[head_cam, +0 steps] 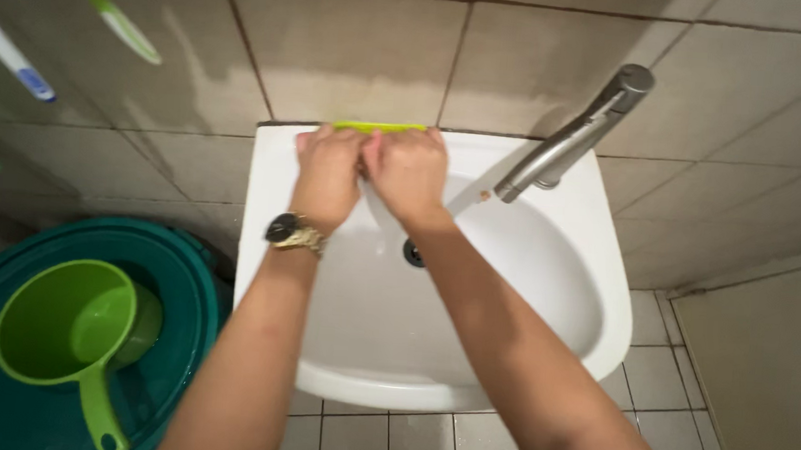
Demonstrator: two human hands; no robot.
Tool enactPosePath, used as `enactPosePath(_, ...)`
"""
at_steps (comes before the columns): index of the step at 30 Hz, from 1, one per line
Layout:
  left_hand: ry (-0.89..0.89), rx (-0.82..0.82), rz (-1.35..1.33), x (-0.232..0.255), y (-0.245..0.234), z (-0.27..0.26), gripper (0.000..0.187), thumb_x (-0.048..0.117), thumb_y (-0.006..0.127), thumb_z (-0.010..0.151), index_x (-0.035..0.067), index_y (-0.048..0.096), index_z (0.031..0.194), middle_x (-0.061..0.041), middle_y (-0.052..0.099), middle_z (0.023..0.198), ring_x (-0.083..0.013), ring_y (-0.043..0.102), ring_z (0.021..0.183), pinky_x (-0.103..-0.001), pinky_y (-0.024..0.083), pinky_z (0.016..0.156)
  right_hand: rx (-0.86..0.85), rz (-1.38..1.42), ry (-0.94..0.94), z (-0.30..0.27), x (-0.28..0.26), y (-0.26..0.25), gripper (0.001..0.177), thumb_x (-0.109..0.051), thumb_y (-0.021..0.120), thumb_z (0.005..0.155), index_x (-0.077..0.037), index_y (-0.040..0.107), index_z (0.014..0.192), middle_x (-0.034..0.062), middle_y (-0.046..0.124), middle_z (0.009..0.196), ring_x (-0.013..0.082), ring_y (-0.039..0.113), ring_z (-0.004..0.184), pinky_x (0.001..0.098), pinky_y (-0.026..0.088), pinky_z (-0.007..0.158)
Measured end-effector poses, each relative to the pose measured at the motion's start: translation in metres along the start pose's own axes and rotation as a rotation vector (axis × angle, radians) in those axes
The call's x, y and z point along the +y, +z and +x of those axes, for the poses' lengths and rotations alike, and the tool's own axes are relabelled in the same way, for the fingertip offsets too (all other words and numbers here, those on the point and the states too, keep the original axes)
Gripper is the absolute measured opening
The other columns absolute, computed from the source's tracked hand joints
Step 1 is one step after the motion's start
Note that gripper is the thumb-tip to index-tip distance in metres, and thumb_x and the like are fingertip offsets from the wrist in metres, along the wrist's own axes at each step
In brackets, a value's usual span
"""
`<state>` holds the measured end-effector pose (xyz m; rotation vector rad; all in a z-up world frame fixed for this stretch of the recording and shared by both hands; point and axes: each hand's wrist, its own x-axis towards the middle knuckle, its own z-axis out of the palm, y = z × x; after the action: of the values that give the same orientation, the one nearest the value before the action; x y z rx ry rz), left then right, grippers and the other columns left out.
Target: The person washes a yellow and green sponge under running water in a sink, rubbing it with their hands and against a green brush.
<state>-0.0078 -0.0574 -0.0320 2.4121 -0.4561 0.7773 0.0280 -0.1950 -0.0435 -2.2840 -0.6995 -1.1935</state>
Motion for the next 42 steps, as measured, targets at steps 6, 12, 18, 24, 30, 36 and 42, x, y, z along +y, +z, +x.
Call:
enactPosePath(6,0.025,-0.042,-0.019,0.058,0.069,0.038,0.025,-0.003,0.069,0.067,0.010,0.074,0.088,-0.005,0.072,0.092,-0.0312,0.060,0.098,-0.048,0.038,0.087,-0.036,-0.118,0.056,-0.012,0.071,-0.052,0.035,-0.016,0.057,0.098,-0.008,0.065,0.065,0.0128,0.063,0.063,0.0338,0.060,0.063,0.0504,0.046,0.073)
enactPosePath(12,0.062,0.007,-0.071,0.092,0.098,0.046,0.005,0.006,0.070,0.083,0.011,0.072,0.081,-0.006,0.070,0.087,-0.0303,0.060,0.094,-0.045,0.039,0.089,-0.020,-0.141,0.186,-0.025,0.094,-0.083,0.038,-0.018,0.057,0.099,-0.005,0.065,0.064,0.0181,0.059,0.060,0.0389,0.057,0.059,0.0501,0.045,0.065)
enactPosePath(18,0.122,-0.032,0.029,0.057,0.077,0.042,0.006,0.007,0.069,0.081,0.012,0.073,0.083,-0.006,0.070,0.088,-0.0299,0.063,0.095,-0.047,0.041,0.087,0.070,-0.212,0.170,-0.024,0.078,-0.042,0.035,-0.016,0.058,0.096,-0.006,0.062,0.063,0.0153,0.061,0.064,0.0367,0.058,0.063,0.0510,0.047,0.073)
enactPosePath(24,0.002,0.052,0.027,-0.004,0.003,0.012,0.010,0.012,0.075,0.074,0.011,0.073,0.084,-0.008,0.071,0.088,-0.0331,0.062,0.092,-0.049,0.040,0.083,0.115,-0.043,0.053,0.001,0.000,0.019,0.032,-0.017,0.061,0.089,-0.007,0.062,0.058,0.0128,0.060,0.059,0.0332,0.057,0.058,0.0486,0.046,0.069)
enactPosePath(30,-0.102,0.176,0.153,-0.032,-0.022,-0.013,0.006,0.007,0.074,0.081,0.011,0.071,0.084,-0.007,0.071,0.089,-0.0321,0.062,0.094,-0.047,0.041,0.090,0.063,0.136,-0.009,0.020,-0.046,0.038,0.038,-0.016,0.061,0.090,-0.007,0.060,0.053,0.0107,0.059,0.054,0.0316,0.055,0.053,0.0464,0.044,0.065)
enactPosePath(36,-0.153,0.222,0.199,-0.007,0.006,-0.016,0.007,0.009,0.074,0.084,0.010,0.069,0.079,-0.008,0.070,0.085,-0.0316,0.061,0.092,-0.047,0.040,0.087,-0.022,0.094,-0.061,0.008,-0.017,0.019,0.040,-0.017,0.062,0.091,-0.007,0.060,0.053,0.0131,0.058,0.054,0.0338,0.056,0.053,0.0471,0.046,0.067)
enactPosePath(42,-0.071,0.141,0.083,0.045,0.054,0.021,0.008,0.009,0.074,0.081,0.010,0.070,0.074,-0.006,0.070,0.082,-0.0298,0.061,0.090,-0.046,0.040,0.086,-0.021,-0.067,0.032,-0.005,0.047,-0.029,0.039,-0.019,0.060,0.092,-0.006,0.061,0.055,0.0146,0.058,0.054,0.0349,0.056,0.051,0.0482,0.049,0.068)
